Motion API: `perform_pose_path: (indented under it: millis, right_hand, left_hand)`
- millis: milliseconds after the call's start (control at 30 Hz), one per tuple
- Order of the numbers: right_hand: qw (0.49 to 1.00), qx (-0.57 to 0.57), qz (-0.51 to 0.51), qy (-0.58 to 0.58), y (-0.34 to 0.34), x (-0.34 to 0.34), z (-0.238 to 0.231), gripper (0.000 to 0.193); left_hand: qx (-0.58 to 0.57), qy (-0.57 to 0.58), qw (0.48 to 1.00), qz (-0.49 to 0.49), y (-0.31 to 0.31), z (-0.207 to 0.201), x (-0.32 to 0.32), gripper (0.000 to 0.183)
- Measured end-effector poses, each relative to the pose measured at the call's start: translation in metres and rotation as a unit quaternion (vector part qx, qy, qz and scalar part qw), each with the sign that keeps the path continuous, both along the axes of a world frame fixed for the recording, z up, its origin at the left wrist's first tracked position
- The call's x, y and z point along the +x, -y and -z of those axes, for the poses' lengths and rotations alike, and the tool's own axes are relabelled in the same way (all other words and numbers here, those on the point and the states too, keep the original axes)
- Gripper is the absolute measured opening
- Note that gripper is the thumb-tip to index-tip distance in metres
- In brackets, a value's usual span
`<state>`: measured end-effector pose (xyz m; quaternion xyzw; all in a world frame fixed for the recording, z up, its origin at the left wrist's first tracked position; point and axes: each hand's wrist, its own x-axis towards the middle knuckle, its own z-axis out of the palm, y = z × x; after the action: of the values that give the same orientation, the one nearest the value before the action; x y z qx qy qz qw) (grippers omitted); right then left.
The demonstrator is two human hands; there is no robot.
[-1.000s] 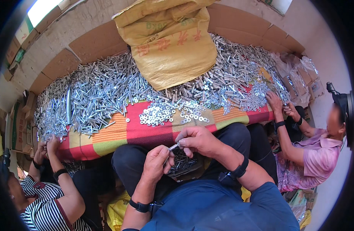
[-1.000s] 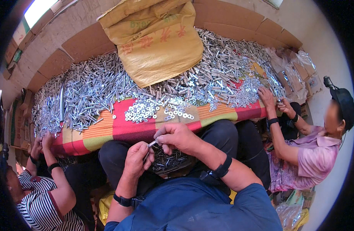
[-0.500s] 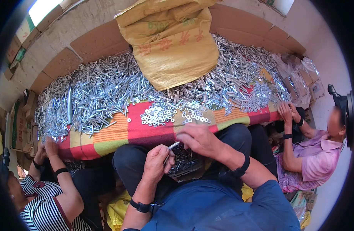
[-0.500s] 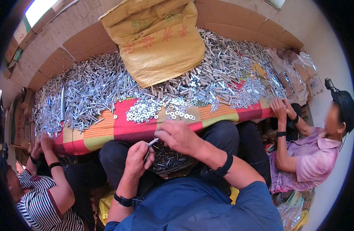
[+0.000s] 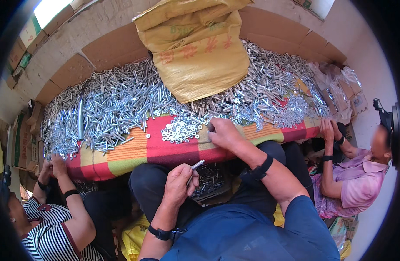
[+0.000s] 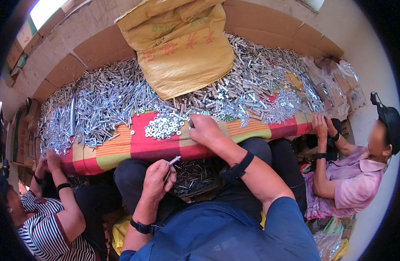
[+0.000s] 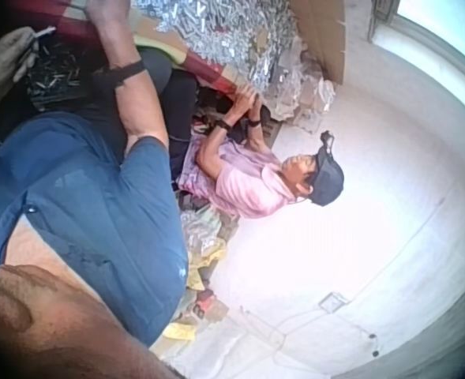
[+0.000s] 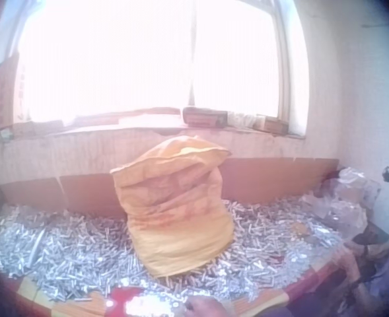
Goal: Sorting and assembling metal screws and washers from a large pile.
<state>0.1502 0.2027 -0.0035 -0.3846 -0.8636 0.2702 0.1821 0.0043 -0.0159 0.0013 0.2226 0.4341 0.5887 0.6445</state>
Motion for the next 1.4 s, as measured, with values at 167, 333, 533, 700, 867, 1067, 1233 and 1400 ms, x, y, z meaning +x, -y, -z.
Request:
perform_pose_path:
  millis: [167, 333, 533, 700, 867, 1067, 1233, 1400]
  right_hand:
    - [0.959, -0.266, -0.02, -0.094, 0.028, 0.014, -0.044, 0.021]
    - [0.858, -0.472, -0.108, -0.172, 0.061, 0.026, -0.055, 0.014]
    - [0.895, -0.377, -0.145, -0.192, 0.073, 0.024, -0.06, 0.013]
    - [0.95, -0.137, -0.221, -0.174, 0.071, 0.026, -0.059, 0.012]
    - [0.878, -0.443, -0.053, -0.175, 0.085, 0.026, -0.06, 0.016]
    - [0.937, -0.333, -0.066, -0.079, 0.084, 0.027, -0.066, 0.021]
    - [0.969, -0.164, -0.114, -0.148, 0.09, 0.03, -0.056, 0.025]
    - [0.959, -0.195, -0.204, 0.028, 0.095, 0.038, -0.048, 0.033]
  left_hand:
    - [0.003, -0.001, 1.0, -0.011, 0.002, 0.0, -0.002, 0.034]
    - [0.002, 0.004, 1.0, -0.003, -0.001, -0.001, 0.0, 0.034]
    - [-0.003, -0.002, 1.0, 0.005, 0.0, 0.002, -0.001, 0.033]
    - [-0.004, -0.004, 1.0, 0.004, -0.001, 0.0, 0.0, 0.033]
    - [-0.007, -0.035, 0.999, 0.008, 0.0, 0.001, 0.0, 0.034]
    - [-0.002, -0.052, 0.999, 0.013, 0.0, 0.001, 0.001, 0.034]
    - [-0.001, -0.045, 0.999, 0.01, -0.001, 0.001, 0.001, 0.033]
    - [-0.001, -0.053, 0.999, 0.002, 0.0, 0.002, 0.002, 0.032]
